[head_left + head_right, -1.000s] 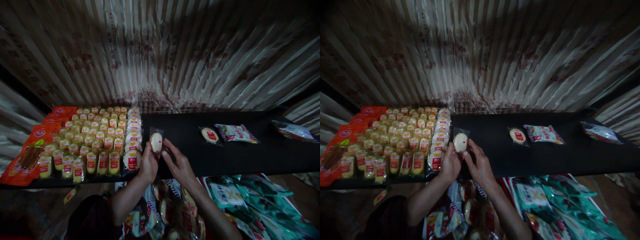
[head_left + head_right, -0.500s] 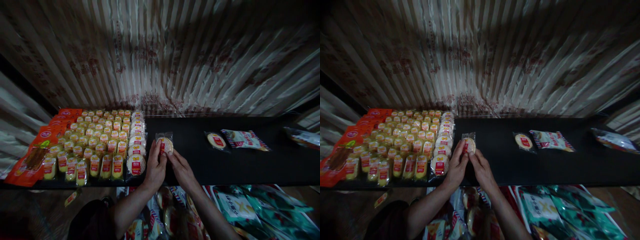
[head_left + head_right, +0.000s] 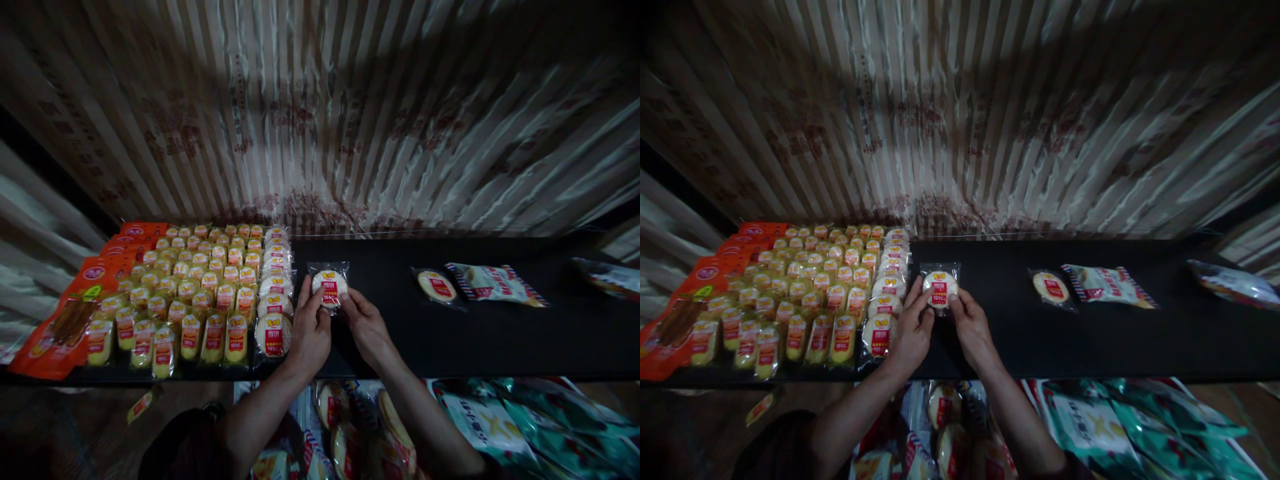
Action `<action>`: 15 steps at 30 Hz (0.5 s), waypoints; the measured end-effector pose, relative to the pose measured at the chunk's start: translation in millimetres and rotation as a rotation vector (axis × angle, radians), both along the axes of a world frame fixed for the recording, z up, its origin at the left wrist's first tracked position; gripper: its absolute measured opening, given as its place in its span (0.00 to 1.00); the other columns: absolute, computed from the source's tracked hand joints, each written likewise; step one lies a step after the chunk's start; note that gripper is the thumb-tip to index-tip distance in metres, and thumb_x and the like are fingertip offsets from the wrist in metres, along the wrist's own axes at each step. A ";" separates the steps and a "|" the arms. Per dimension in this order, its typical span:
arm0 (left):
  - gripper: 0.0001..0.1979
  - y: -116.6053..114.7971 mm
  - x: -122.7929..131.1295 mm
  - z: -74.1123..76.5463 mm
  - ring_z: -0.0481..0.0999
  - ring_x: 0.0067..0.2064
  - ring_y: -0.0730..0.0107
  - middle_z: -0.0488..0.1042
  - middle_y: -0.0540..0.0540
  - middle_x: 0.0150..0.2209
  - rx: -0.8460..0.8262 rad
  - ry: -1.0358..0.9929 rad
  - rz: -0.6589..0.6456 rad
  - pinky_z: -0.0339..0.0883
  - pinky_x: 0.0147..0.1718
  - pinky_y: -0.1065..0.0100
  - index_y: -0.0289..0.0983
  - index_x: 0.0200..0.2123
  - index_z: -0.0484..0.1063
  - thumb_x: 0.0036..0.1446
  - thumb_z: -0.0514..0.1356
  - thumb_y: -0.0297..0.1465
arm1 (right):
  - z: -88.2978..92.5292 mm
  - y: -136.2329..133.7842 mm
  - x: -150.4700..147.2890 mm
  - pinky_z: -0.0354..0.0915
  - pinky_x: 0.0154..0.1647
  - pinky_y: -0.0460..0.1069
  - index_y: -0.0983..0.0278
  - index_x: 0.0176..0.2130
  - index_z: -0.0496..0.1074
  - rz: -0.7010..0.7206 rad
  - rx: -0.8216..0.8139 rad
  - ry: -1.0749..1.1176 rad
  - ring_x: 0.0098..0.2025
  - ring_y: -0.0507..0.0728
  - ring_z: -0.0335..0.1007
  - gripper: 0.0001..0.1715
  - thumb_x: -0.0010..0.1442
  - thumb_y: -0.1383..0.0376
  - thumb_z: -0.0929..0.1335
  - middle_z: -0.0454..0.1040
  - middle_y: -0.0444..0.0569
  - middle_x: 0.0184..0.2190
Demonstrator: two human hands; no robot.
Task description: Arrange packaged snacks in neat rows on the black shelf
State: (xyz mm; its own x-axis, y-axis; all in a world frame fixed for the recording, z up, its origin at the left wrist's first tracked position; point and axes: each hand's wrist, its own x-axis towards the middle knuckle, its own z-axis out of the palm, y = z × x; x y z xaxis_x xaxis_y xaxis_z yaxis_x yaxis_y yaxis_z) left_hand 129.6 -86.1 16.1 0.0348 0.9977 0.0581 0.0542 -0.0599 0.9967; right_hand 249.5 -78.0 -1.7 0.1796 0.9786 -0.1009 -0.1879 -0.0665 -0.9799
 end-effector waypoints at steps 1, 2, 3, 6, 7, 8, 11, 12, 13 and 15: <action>0.22 1.5 -0.2 1.3 0.53 0.66 0.60 0.54 0.45 0.66 -0.002 0.013 0.002 0.46 0.65 0.56 0.40 0.51 0.71 0.53 0.53 0.22 | 0.5 2.0 -0.9 0.69 0.47 0.56 0.61 0.43 0.73 -0.011 -0.006 0.003 0.41 0.61 0.74 0.24 0.51 0.49 0.71 0.78 0.49 0.41; 0.23 3.2 -0.4 2.3 0.53 0.66 0.60 0.53 0.45 0.66 -0.003 0.024 0.003 0.45 0.65 0.56 0.40 0.51 0.71 0.52 0.54 0.22 | 1.1 4.0 -1.9 0.68 0.47 0.56 0.61 0.43 0.73 -0.020 -0.012 0.004 0.41 0.61 0.74 0.25 0.50 0.49 0.71 0.78 0.49 0.41; 0.23 4.9 -0.9 3.0 0.53 0.66 0.59 0.53 0.45 0.66 -0.005 0.036 0.004 0.45 0.65 0.55 0.40 0.51 0.71 0.52 0.54 0.21 | 1.6 6.0 -2.9 0.68 0.46 0.56 0.61 0.43 0.72 -0.028 -0.018 0.006 0.40 0.60 0.73 0.25 0.49 0.50 0.72 0.78 0.49 0.41; 0.23 10.0 -3.9 3.9 0.53 0.66 0.56 0.54 0.44 0.66 0.009 0.096 0.010 0.43 0.66 0.53 0.40 0.51 0.71 0.51 0.55 0.21 | 2.5 12.2 -6.1 0.69 0.44 0.55 0.62 0.42 0.72 -0.034 -0.042 0.025 0.38 0.60 0.74 0.25 0.48 0.51 0.72 0.78 0.49 0.38; 0.23 11.2 -5.3 4.1 0.53 0.66 0.55 0.54 0.43 0.65 0.023 0.118 0.009 0.43 0.66 0.52 0.39 0.51 0.71 0.50 0.55 0.21 | 2.7 14.2 -7.2 0.69 0.43 0.54 0.62 0.41 0.72 -0.034 -0.049 0.034 0.37 0.59 0.74 0.25 0.47 0.51 0.73 0.78 0.49 0.37; 0.23 11.8 -6.6 4.5 0.53 0.66 0.54 0.55 0.42 0.65 0.044 0.137 0.005 0.42 0.65 0.51 0.39 0.51 0.71 0.50 0.55 0.22 | 2.9 16.1 -8.2 0.69 0.41 0.54 0.62 0.41 0.72 -0.033 -0.055 0.044 0.36 0.59 0.74 0.25 0.46 0.51 0.73 0.78 0.49 0.36; 0.25 11.0 -9.0 7.7 0.53 0.66 0.54 0.53 0.41 0.66 0.121 0.188 -0.027 0.44 0.65 0.52 0.38 0.54 0.68 0.51 0.55 0.22 | 5.2 20.6 -9.9 0.69 0.37 0.51 0.62 0.39 0.73 -0.049 -0.058 0.052 0.34 0.57 0.73 0.25 0.44 0.51 0.74 0.78 0.48 0.35; 0.26 10.3 -9.0 9.8 0.53 0.66 0.55 0.51 0.41 0.67 0.137 0.221 -0.044 0.44 0.65 0.54 0.37 0.55 0.67 0.52 0.55 0.23 | 6.6 21.8 -10.1 0.68 0.36 0.50 0.62 0.39 0.73 -0.062 -0.054 0.047 0.33 0.56 0.73 0.25 0.44 0.51 0.74 0.78 0.47 0.34; 0.26 10.0 -8.5 12.3 0.52 0.66 0.56 0.50 0.41 0.67 0.142 0.269 -0.056 0.45 0.65 0.55 0.36 0.56 0.65 0.52 0.54 0.23 | 8.1 22.8 -10.2 0.68 0.35 0.49 0.63 0.39 0.73 -0.077 -0.052 0.042 0.33 0.56 0.72 0.25 0.44 0.52 0.74 0.78 0.47 0.34; 0.26 11.2 -6.8 18.3 0.50 0.67 0.58 0.47 0.40 0.68 0.124 0.392 -0.072 0.45 0.65 0.58 0.33 0.58 0.63 0.54 0.52 0.23 | 11.0 25.1 -10.1 0.67 0.34 0.48 0.63 0.38 0.73 -0.101 -0.052 0.031 0.33 0.55 0.72 0.25 0.43 0.52 0.74 0.78 0.46 0.33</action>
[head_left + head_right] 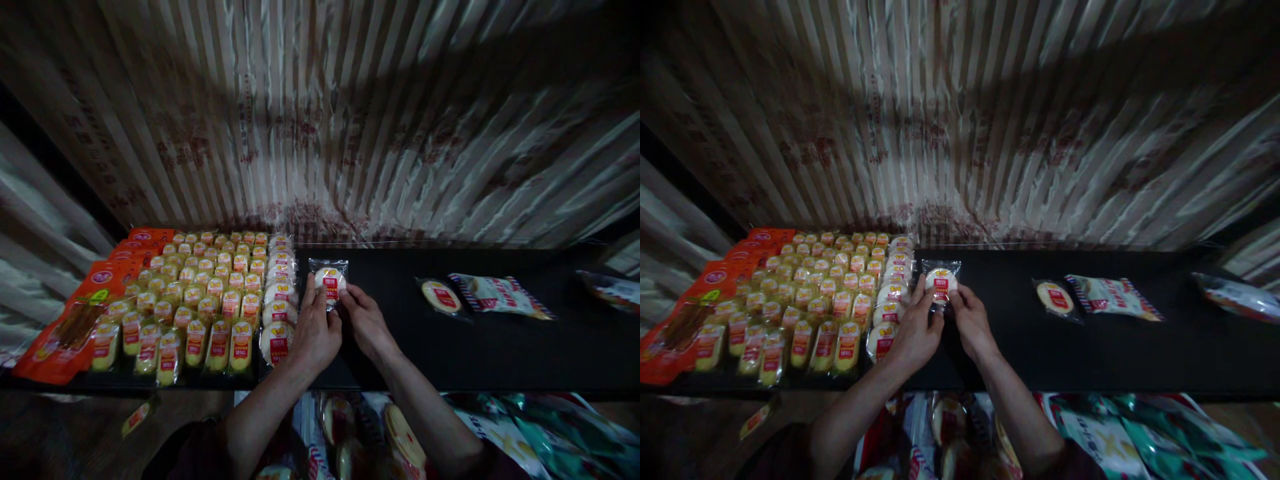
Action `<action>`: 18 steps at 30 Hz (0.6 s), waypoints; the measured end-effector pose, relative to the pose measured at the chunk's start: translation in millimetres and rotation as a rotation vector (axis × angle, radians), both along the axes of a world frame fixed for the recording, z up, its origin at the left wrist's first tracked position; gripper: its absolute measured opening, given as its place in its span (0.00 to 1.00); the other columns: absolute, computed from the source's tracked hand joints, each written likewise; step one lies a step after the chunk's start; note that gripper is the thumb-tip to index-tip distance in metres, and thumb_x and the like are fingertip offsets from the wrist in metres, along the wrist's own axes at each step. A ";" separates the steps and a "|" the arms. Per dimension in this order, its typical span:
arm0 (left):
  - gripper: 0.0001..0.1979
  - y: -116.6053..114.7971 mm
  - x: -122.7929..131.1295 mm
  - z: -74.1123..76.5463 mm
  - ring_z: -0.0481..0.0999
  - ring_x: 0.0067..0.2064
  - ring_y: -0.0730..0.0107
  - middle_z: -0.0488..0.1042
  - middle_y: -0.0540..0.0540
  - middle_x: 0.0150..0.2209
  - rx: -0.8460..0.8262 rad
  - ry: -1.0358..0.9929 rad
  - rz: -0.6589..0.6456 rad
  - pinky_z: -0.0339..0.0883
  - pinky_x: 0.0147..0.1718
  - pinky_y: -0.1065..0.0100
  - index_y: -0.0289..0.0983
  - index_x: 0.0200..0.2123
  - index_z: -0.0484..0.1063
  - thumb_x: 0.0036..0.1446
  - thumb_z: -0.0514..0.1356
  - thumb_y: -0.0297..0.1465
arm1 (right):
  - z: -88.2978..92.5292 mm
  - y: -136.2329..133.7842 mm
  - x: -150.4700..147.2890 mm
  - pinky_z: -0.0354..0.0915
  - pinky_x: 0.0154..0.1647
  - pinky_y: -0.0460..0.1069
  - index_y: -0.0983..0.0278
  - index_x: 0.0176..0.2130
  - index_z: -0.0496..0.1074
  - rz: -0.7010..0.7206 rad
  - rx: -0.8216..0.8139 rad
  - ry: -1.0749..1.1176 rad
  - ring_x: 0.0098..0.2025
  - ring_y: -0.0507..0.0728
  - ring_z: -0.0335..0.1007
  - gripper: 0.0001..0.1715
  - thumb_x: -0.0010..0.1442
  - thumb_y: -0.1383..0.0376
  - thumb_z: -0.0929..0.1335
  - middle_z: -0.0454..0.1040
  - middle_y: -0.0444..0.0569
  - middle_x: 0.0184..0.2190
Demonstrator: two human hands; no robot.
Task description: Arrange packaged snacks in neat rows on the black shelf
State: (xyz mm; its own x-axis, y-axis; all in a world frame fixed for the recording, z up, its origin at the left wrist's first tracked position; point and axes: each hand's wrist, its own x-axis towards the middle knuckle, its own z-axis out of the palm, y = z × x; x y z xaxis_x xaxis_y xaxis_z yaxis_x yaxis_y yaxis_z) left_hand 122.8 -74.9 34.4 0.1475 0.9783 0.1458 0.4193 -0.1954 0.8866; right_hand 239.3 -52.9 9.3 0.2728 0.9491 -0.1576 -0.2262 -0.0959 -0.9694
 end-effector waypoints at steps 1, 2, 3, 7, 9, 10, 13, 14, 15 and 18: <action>0.26 1.8 1.0 3.1 0.49 0.67 0.59 0.47 0.39 0.68 -0.014 0.063 0.002 0.45 0.66 0.59 0.32 0.58 0.62 0.55 0.51 0.24 | 1.1 1.5 0.0 0.67 0.34 0.48 0.63 0.38 0.73 -0.006 -0.002 -0.004 0.32 0.55 0.72 0.25 0.42 0.53 0.74 0.78 0.46 0.32; 0.26 4.4 2.0 6.2 0.49 0.67 0.59 0.46 0.38 0.68 -0.031 0.121 0.006 0.44 0.66 0.59 0.30 0.59 0.61 0.56 0.51 0.24 | 1.9 3.5 -0.1 0.67 0.33 0.48 0.63 0.38 0.73 -0.010 -0.005 -0.006 0.32 0.55 0.72 0.25 0.42 0.53 0.74 0.78 0.46 0.32; 0.26 7.6 2.8 9.1 0.48 0.67 0.59 0.46 0.36 0.68 -0.050 0.171 0.008 0.44 0.66 0.60 0.29 0.59 0.60 0.56 0.50 0.25 | 2.1 6.0 -0.2 0.67 0.33 0.48 0.63 0.38 0.73 -0.012 -0.008 -0.009 0.31 0.55 0.72 0.24 0.42 0.54 0.74 0.78 0.46 0.31; 0.27 23.3 4.7 17.9 0.45 0.68 0.58 0.44 0.33 0.68 -0.107 0.337 -0.022 0.43 0.65 0.62 0.25 0.61 0.56 0.57 0.50 0.27 | -1.1 21.3 -0.7 0.67 0.33 0.49 0.63 0.38 0.72 -0.031 -0.021 -0.038 0.31 0.56 0.74 0.22 0.43 0.56 0.72 0.78 0.46 0.29; 0.28 31.4 5.1 21.1 0.43 0.68 0.57 0.42 0.32 0.68 -0.103 0.413 -0.047 0.42 0.65 0.62 0.24 0.61 0.55 0.58 0.50 0.28 | -3.4 30.7 -0.6 0.67 0.33 0.48 0.64 0.38 0.72 -0.036 -0.035 -0.066 0.31 0.56 0.74 0.20 0.44 0.58 0.71 0.78 0.46 0.28; 0.28 35.5 5.3 22.5 0.43 0.68 0.56 0.42 0.32 0.68 -0.101 0.448 -0.056 0.42 0.65 0.61 0.24 0.61 0.55 0.58 0.50 0.29 | -4.4 35.3 -0.4 0.67 0.32 0.48 0.64 0.38 0.72 -0.038 -0.044 -0.078 0.31 0.56 0.74 0.19 0.44 0.59 0.70 0.78 0.46 0.28; 0.29 47.6 6.4 26.2 0.45 0.68 0.54 0.42 0.30 0.68 -0.113 0.540 -0.079 0.45 0.65 0.60 0.23 0.61 0.54 0.58 0.50 0.30 | -6.3 47.7 1.4 0.67 0.30 0.47 0.65 0.36 0.72 -0.042 -0.060 -0.095 0.28 0.55 0.73 0.16 0.45 0.61 0.70 0.78 0.46 0.25; 0.29 51.5 7.1 27.0 0.45 0.68 0.53 0.42 0.30 0.68 -0.117 0.564 -0.086 0.46 0.64 0.60 0.23 0.61 0.54 0.58 0.50 0.31 | -6.6 51.2 2.4 0.66 0.29 0.47 0.65 0.35 0.72 -0.043 -0.063 -0.099 0.27 0.55 0.72 0.15 0.45 0.61 0.70 0.77 0.46 0.25; 0.29 55.2 8.0 27.5 0.46 0.68 0.52 0.42 0.30 0.68 -0.122 0.585 -0.094 0.47 0.64 0.59 0.23 0.61 0.54 0.58 0.51 0.31 | -6.8 54.5 3.5 0.66 0.28 0.46 0.65 0.35 0.73 -0.044 -0.067 -0.105 0.27 0.54 0.72 0.14 0.45 0.62 0.70 0.77 0.46 0.24; 0.30 64.7 12.0 27.2 0.48 0.67 0.50 0.41 0.28 0.67 -0.134 0.611 -0.099 0.50 0.63 0.58 0.22 0.60 0.55 0.58 0.51 0.32 | -7.0 63.4 7.1 0.65 0.27 0.45 0.66 0.34 0.74 -0.047 -0.076 -0.126 0.25 0.53 0.71 0.13 0.46 0.64 0.70 0.77 0.46 0.23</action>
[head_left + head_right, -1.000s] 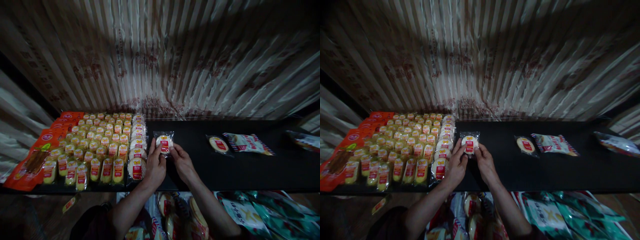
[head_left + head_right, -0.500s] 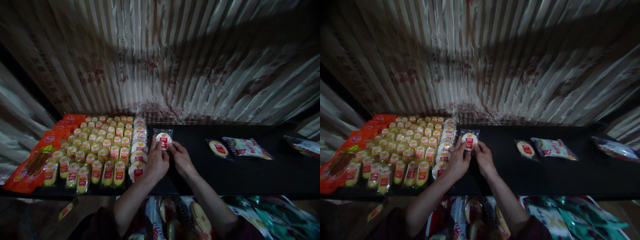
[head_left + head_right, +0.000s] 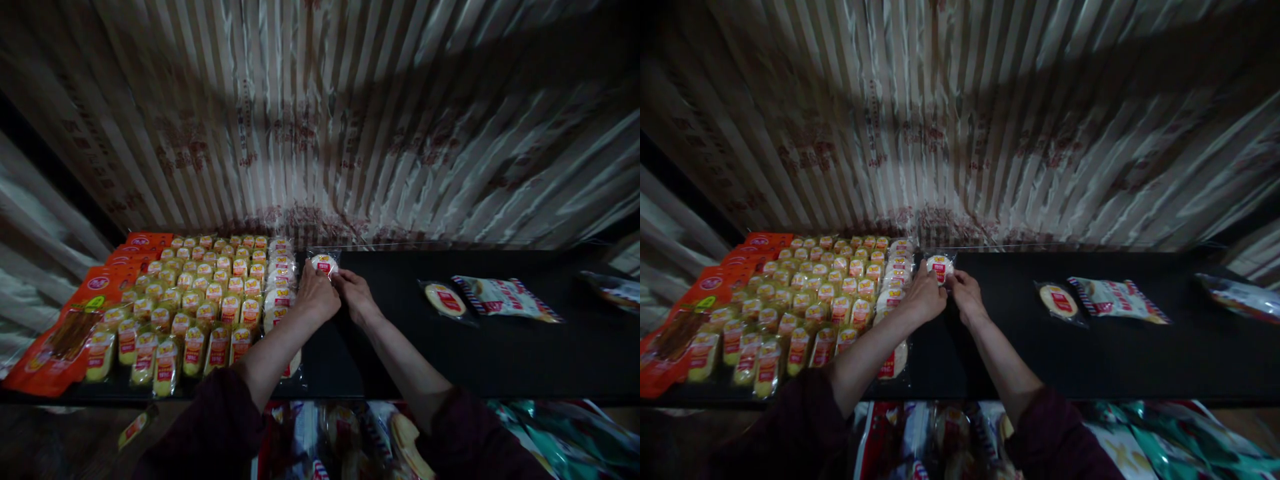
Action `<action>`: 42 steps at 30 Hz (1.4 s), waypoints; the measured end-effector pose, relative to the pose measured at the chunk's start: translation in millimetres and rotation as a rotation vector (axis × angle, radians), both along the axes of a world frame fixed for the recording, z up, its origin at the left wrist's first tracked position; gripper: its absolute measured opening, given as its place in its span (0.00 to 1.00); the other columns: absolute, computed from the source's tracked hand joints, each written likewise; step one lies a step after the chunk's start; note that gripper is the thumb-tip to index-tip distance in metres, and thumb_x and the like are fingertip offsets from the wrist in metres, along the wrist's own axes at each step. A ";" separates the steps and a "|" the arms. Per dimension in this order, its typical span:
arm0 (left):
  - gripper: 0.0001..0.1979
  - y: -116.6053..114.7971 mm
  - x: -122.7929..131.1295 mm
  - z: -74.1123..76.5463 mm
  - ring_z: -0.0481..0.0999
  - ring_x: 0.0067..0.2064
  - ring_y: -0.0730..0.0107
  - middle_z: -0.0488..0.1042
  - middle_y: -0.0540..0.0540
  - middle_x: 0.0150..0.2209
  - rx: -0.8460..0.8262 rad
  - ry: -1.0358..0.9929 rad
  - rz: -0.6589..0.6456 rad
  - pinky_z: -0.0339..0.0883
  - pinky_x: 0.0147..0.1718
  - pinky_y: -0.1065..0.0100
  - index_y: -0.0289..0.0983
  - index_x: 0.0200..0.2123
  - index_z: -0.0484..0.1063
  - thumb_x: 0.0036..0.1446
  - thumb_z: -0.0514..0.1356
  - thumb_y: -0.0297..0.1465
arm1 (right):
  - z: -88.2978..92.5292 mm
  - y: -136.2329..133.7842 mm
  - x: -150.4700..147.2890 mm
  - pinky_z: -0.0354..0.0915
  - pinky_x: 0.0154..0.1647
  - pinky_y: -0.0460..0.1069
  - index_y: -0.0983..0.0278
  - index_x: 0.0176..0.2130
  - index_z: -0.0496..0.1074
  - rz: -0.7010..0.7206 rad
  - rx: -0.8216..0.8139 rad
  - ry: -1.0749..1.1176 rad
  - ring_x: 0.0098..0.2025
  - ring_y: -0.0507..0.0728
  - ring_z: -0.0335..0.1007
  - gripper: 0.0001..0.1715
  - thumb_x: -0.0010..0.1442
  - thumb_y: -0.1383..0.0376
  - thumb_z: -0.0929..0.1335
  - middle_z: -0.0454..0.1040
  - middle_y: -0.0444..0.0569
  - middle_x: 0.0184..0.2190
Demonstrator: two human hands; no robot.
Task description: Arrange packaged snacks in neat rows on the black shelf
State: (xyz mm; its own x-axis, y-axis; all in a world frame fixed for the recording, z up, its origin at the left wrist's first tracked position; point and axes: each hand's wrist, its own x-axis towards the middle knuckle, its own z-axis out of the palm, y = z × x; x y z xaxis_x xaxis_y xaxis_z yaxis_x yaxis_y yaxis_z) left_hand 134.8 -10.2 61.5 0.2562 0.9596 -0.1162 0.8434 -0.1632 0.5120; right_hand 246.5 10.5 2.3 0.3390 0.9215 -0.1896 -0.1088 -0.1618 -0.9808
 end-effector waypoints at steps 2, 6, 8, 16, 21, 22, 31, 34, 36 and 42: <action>0.29 5.2 3.2 -1.2 0.49 0.67 0.50 0.42 0.28 0.67 -0.007 0.009 0.015 0.52 0.62 0.57 0.23 0.60 0.56 0.58 0.50 0.32 | -0.2 5.9 1.9 0.65 0.27 0.45 0.67 0.34 0.74 0.005 -0.006 -0.012 0.25 0.53 0.71 0.12 0.46 0.65 0.69 0.77 0.46 0.23; 0.28 15.4 8.2 -4.2 0.52 0.66 0.48 0.44 0.30 0.67 0.039 0.063 0.041 0.56 0.60 0.56 0.25 0.59 0.59 0.57 0.51 0.32 | -2.1 18.6 3.4 0.65 0.26 0.45 0.67 0.35 0.74 0.014 -0.022 -0.042 0.24 0.52 0.70 0.12 0.48 0.65 0.69 0.77 0.46 0.23; 0.27 21.6 9.3 -5.0 0.56 0.64 0.49 0.49 0.30 0.66 0.077 0.128 0.031 0.58 0.58 0.57 0.25 0.58 0.60 0.56 0.52 0.31 | -3.8 25.3 3.3 0.64 0.24 0.44 0.68 0.34 0.74 0.008 -0.029 -0.063 0.23 0.51 0.69 0.11 0.49 0.65 0.69 0.77 0.46 0.23; 0.21 48.9 5.7 -1.4 0.65 0.57 0.49 0.67 0.29 0.55 0.166 0.402 -0.086 0.55 0.56 0.54 0.25 0.52 0.68 0.57 0.51 0.29 | -8.7 49.5 -3.5 0.64 0.23 0.43 0.70 0.37 0.75 0.021 -0.046 -0.187 0.24 0.52 0.71 0.13 0.51 0.65 0.69 0.78 0.50 0.26; 0.21 60.4 2.5 -4.6 0.60 0.61 0.52 0.67 0.31 0.57 0.182 0.464 -0.143 0.39 0.62 0.52 0.27 0.53 0.68 0.58 0.50 0.28 | -12.2 66.4 -6.9 0.65 0.26 0.44 0.70 0.38 0.77 0.030 -0.055 -0.325 0.28 0.54 0.74 0.13 0.52 0.66 0.68 0.79 0.51 0.28; 0.22 61.7 2.4 -5.5 0.60 0.61 0.52 0.66 0.31 0.57 0.183 0.472 -0.147 0.37 0.62 0.51 0.27 0.54 0.67 0.58 0.49 0.28 | -13.5 69.9 -6.4 0.66 0.26 0.44 0.69 0.38 0.77 0.032 -0.056 -0.356 0.29 0.55 0.74 0.13 0.52 0.66 0.68 0.79 0.51 0.28; 0.23 69.5 4.7 -11.0 0.61 0.61 0.51 0.67 0.31 0.57 0.198 0.503 -0.165 0.32 0.63 0.49 0.26 0.55 0.66 0.58 0.49 0.27 | -21.6 92.7 1.6 0.67 0.39 0.47 0.63 0.35 0.78 0.001 -0.029 -0.607 0.39 0.57 0.75 0.11 0.51 0.65 0.68 0.80 0.49 0.33; 0.23 71.5 5.1 -14.1 0.61 0.60 0.49 0.69 0.31 0.55 0.210 0.493 -0.163 0.31 0.63 0.48 0.27 0.55 0.66 0.57 0.49 0.26 | -22.7 95.2 2.9 0.67 0.41 0.48 0.62 0.34 0.79 -0.014 -0.015 -0.656 0.39 0.57 0.74 0.10 0.51 0.66 0.68 0.80 0.49 0.33; 0.24 72.7 4.6 -15.9 0.63 0.59 0.50 0.69 0.32 0.55 0.221 0.485 -0.163 0.30 0.63 0.47 0.28 0.56 0.66 0.57 0.49 0.26 | -24.4 95.7 4.0 0.67 0.40 0.47 0.63 0.35 0.78 -0.021 -0.012 -0.678 0.39 0.56 0.75 0.11 0.51 0.65 0.67 0.80 0.48 0.32; 0.22 76.0 1.2 -18.8 0.65 0.57 0.53 0.71 0.33 0.54 0.229 0.491 -0.182 0.29 0.63 0.49 0.30 0.54 0.68 0.57 0.49 0.27 | -24.4 95.0 6.0 0.67 0.39 0.48 0.64 0.38 0.78 -0.027 -0.024 -0.767 0.38 0.57 0.75 0.14 0.53 0.65 0.66 0.80 0.49 0.32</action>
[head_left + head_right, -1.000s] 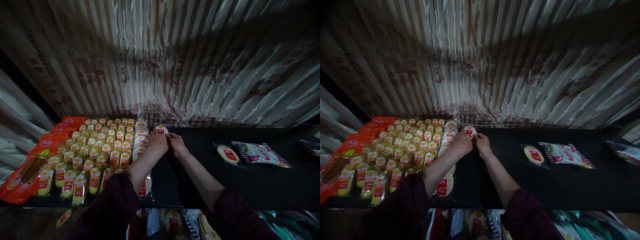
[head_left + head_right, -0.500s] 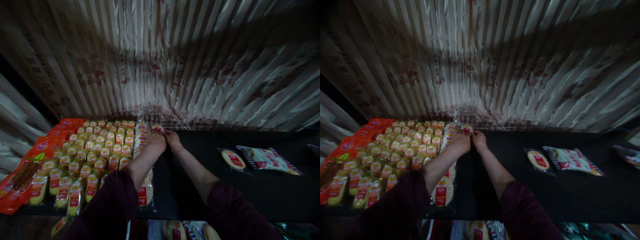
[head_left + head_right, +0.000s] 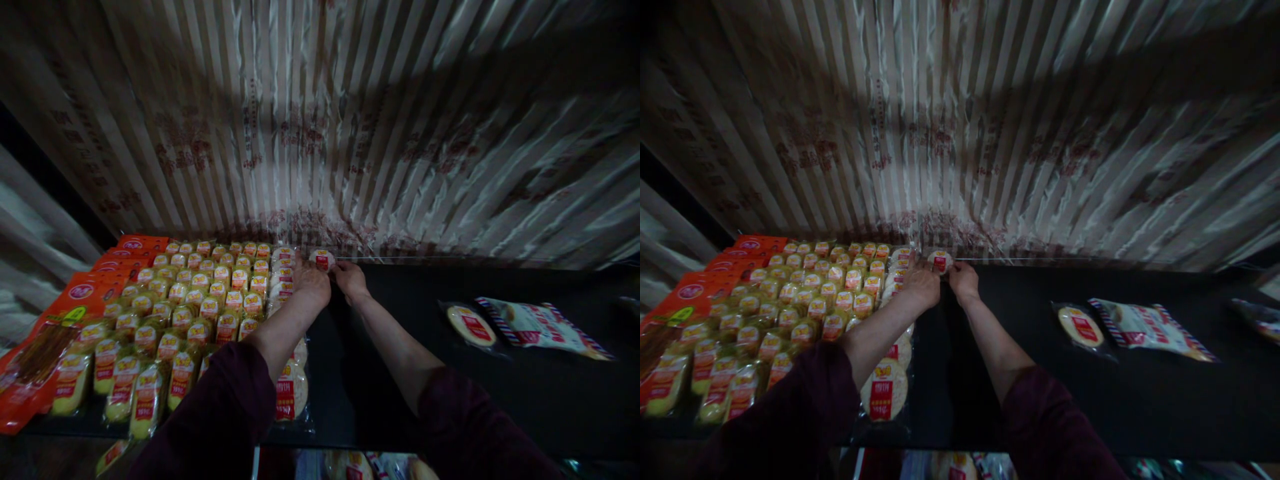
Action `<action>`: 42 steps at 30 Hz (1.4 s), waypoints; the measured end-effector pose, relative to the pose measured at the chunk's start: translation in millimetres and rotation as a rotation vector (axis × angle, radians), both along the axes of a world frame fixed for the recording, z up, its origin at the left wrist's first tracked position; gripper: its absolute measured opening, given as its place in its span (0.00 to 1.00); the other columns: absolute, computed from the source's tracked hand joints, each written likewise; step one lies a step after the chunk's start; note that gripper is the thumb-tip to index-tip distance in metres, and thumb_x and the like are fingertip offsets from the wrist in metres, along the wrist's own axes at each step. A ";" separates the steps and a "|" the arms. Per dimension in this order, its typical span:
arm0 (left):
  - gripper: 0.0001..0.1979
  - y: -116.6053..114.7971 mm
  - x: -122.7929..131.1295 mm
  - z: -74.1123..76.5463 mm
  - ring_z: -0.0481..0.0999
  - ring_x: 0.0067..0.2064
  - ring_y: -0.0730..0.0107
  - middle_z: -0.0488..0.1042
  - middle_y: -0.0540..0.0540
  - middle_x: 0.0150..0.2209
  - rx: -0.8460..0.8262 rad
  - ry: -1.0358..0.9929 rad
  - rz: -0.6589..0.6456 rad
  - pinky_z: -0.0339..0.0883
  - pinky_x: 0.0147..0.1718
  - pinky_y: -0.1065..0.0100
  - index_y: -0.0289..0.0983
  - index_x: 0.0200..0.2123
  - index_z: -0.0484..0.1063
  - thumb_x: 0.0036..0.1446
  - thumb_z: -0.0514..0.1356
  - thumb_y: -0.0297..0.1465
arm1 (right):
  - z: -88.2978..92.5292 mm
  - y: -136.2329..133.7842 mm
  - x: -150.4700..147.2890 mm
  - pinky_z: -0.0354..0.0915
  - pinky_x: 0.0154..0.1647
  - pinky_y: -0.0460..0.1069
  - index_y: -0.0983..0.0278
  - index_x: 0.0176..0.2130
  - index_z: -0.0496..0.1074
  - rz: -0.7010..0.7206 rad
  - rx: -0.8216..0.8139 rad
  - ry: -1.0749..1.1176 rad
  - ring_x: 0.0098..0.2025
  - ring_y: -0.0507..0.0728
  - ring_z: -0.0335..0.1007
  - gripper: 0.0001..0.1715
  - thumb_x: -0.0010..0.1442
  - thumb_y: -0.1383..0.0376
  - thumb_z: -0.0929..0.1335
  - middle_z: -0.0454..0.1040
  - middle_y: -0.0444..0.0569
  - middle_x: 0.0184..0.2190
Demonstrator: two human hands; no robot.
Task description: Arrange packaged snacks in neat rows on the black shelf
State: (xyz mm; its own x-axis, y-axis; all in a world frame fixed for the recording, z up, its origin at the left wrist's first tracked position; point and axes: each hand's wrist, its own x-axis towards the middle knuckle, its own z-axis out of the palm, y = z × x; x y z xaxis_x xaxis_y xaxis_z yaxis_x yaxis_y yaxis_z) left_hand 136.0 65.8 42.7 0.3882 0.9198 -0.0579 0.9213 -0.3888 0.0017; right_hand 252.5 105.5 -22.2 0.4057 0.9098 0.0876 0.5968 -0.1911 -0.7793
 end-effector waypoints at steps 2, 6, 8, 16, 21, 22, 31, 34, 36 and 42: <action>0.23 0.4 0.0 -0.9 0.66 0.57 0.51 0.71 0.31 0.53 0.004 0.007 0.004 0.28 0.63 0.47 0.27 0.54 0.67 0.57 0.49 0.26 | 3.6 0.2 -1.9 0.66 0.41 0.48 0.64 0.38 0.78 0.012 -0.015 -0.050 0.39 0.57 0.75 0.13 0.54 0.66 0.66 0.80 0.50 0.34; 0.23 0.2 0.7 -3.2 0.66 0.56 0.50 0.72 0.31 0.52 0.010 0.012 0.007 0.29 0.62 0.45 0.28 0.54 0.68 0.56 0.49 0.25 | 11.8 1.3 -9.0 0.64 0.45 0.48 0.66 0.36 0.77 0.033 -0.065 -0.158 0.43 0.58 0.74 0.12 0.56 0.67 0.65 0.79 0.54 0.38; 0.23 0.0 0.6 -4.1 0.66 0.56 0.50 0.72 0.32 0.52 0.008 0.005 0.004 0.29 0.62 0.47 0.28 0.54 0.68 0.56 0.50 0.25 | 14.3 1.2 -12.3 0.64 0.45 0.49 0.65 0.38 0.76 0.032 -0.089 -0.204 0.44 0.59 0.74 0.11 0.56 0.66 0.65 0.79 0.54 0.39; 0.22 0.9 -0.3 -6.2 0.66 0.58 0.49 0.73 0.32 0.52 0.010 -0.041 0.016 0.27 0.63 0.47 0.29 0.53 0.70 0.57 0.49 0.25 | 17.3 -2.1 -18.6 0.65 0.40 0.49 0.63 0.45 0.72 0.036 -0.132 -0.309 0.42 0.59 0.75 0.14 0.59 0.62 0.65 0.78 0.54 0.38; 0.21 2.3 -0.1 -7.4 0.66 0.57 0.48 0.73 0.31 0.51 0.010 -0.053 0.018 0.30 0.63 0.47 0.29 0.52 0.71 0.57 0.50 0.25 | 16.8 -4.1 -19.3 0.65 0.40 0.49 0.61 0.44 0.72 0.041 -0.146 -0.338 0.43 0.59 0.74 0.13 0.60 0.61 0.65 0.78 0.53 0.39; 0.21 2.5 -0.1 -7.5 0.66 0.57 0.48 0.73 0.30 0.51 0.009 -0.054 0.016 0.31 0.63 0.47 0.28 0.52 0.71 0.57 0.50 0.25 | 16.6 -4.6 -19.0 0.65 0.40 0.49 0.61 0.44 0.72 0.040 -0.153 -0.338 0.43 0.59 0.74 0.14 0.60 0.60 0.65 0.78 0.54 0.40; 0.21 2.4 -1.3 -8.8 0.62 0.61 0.54 0.73 0.35 0.52 0.008 -0.030 0.016 0.32 0.63 0.50 0.31 0.51 0.71 0.58 0.48 0.24 | 16.1 -10.2 -15.9 0.65 0.40 0.51 0.60 0.46 0.72 0.040 -0.154 -0.309 0.44 0.61 0.74 0.20 0.60 0.53 0.65 0.76 0.54 0.43; 0.20 0.5 -2.4 -7.8 0.57 0.64 0.53 0.71 0.36 0.54 0.005 -0.048 0.011 0.35 0.63 0.50 0.33 0.51 0.72 0.57 0.50 0.25 | 18.1 -16.1 -14.2 0.65 0.43 0.51 0.61 0.47 0.72 0.028 -0.126 -0.304 0.46 0.60 0.72 0.19 0.59 0.55 0.65 0.76 0.54 0.45; 0.20 -2.6 -2.3 -6.0 0.55 0.65 0.52 0.69 0.35 0.56 0.007 -0.069 0.002 0.35 0.63 0.49 0.32 0.52 0.71 0.57 0.50 0.25 | 20.4 -22.3 -13.2 0.64 0.44 0.50 0.60 0.47 0.72 0.033 -0.105 -0.296 0.47 0.59 0.72 0.17 0.59 0.57 0.66 0.75 0.52 0.45; 0.22 -23.8 0.9 4.7 0.54 0.65 0.49 0.66 0.32 0.58 0.015 -0.137 -0.039 0.34 0.63 0.47 0.28 0.54 0.68 0.59 0.48 0.26 | 30.6 -51.0 -14.8 0.64 0.45 0.49 0.61 0.43 0.75 0.088 -0.043 -0.228 0.44 0.58 0.72 0.14 0.59 0.65 0.64 0.76 0.52 0.43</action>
